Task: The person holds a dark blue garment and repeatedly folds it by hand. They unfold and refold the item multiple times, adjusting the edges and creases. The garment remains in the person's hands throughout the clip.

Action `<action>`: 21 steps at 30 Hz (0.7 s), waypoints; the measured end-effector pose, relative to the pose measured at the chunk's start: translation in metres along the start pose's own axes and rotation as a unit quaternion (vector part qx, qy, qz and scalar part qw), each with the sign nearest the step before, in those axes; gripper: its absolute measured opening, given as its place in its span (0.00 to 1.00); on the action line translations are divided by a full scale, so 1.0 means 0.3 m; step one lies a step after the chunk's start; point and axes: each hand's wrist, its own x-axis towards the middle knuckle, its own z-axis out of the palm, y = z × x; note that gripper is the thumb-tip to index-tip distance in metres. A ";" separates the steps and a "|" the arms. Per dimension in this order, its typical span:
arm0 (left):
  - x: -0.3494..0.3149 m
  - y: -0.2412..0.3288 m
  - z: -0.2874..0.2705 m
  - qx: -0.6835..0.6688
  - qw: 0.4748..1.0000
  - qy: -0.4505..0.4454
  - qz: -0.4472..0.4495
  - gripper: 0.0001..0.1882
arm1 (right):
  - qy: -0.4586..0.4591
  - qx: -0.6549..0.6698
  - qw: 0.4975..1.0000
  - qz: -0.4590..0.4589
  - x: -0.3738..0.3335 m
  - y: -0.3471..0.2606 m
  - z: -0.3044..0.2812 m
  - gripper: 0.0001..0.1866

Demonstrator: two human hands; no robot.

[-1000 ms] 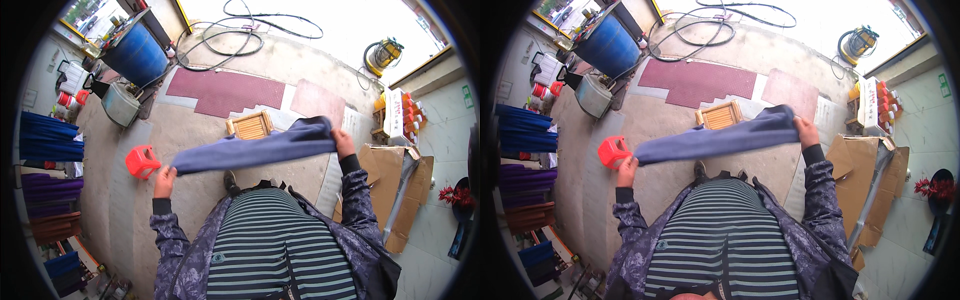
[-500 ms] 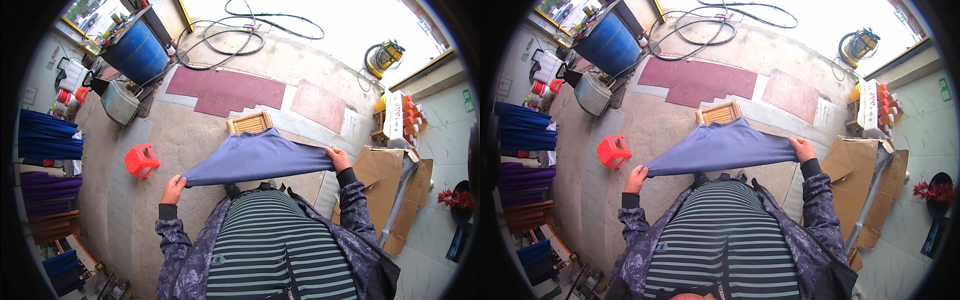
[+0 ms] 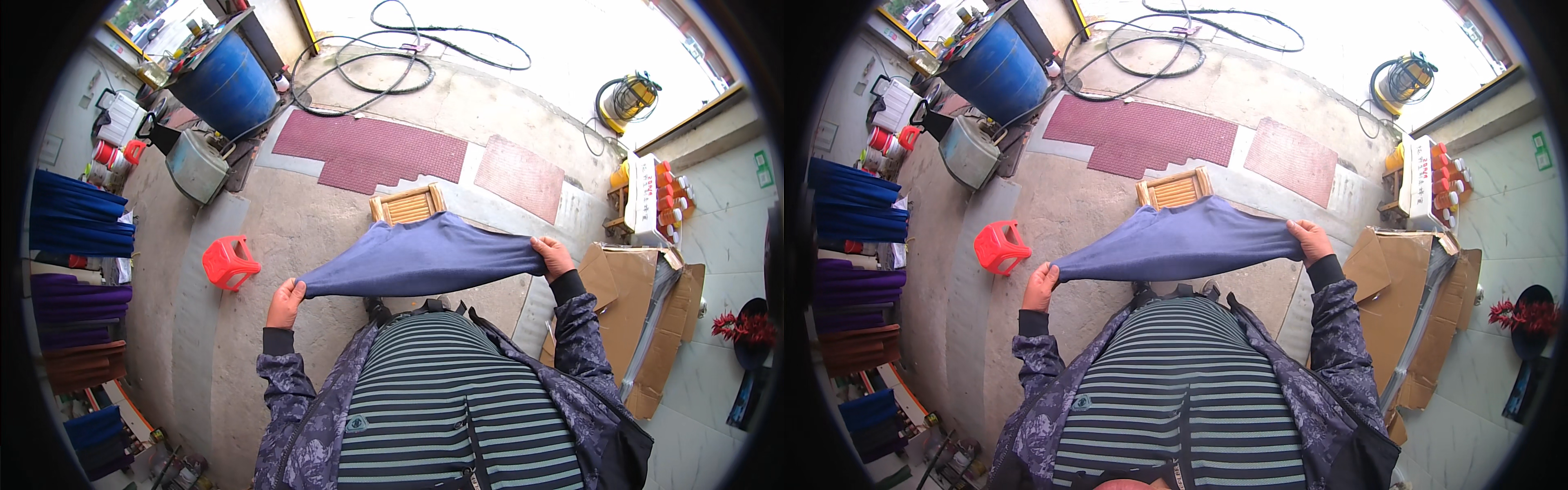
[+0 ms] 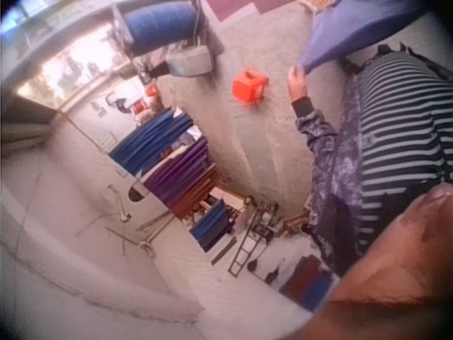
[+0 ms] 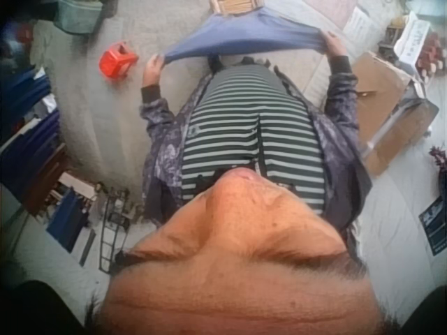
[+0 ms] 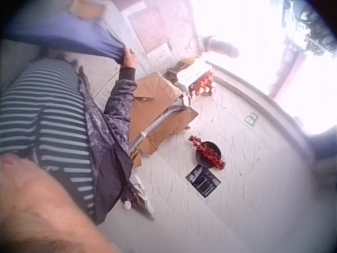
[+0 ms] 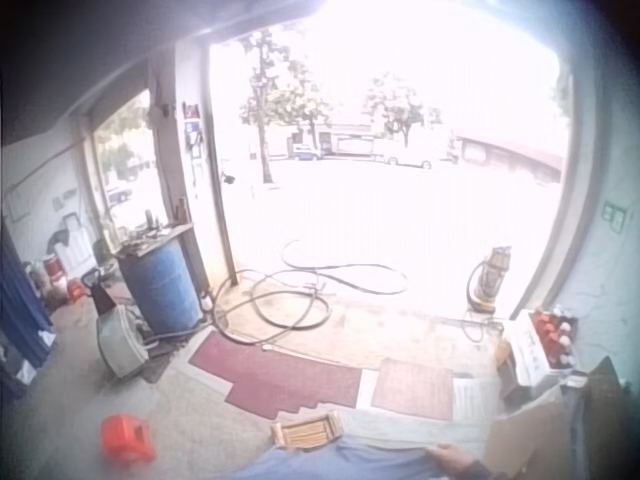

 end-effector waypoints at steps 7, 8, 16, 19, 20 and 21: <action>0.013 0.045 0.042 -0.057 0.995 0.052 0.067 0.14 | -0.014 0.120 0.990 -0.077 -0.012 -0.053 -0.020 0.07; 0.022 0.059 0.046 -0.080 0.992 0.054 0.084 0.13 | -0.009 0.129 0.987 -0.090 -0.012 -0.069 -0.021 0.07; 0.267 0.205 0.023 -0.048 0.983 0.084 0.153 0.09 | 0.013 0.122 0.983 -0.133 0.127 -0.255 0.012 0.06; 0.429 0.288 0.015 -0.033 0.986 0.071 0.144 0.09 | 0.041 0.109 0.983 -0.144 0.236 -0.361 0.067 0.10; 0.478 0.321 0.012 -0.035 0.987 0.074 0.142 0.10 | 0.054 0.112 0.981 -0.150 0.265 -0.399 0.089 0.12; 0.516 0.357 0.004 -0.009 0.983 0.080 0.163 0.10 | 0.047 0.110 0.979 -0.167 0.289 -0.442 0.110 0.12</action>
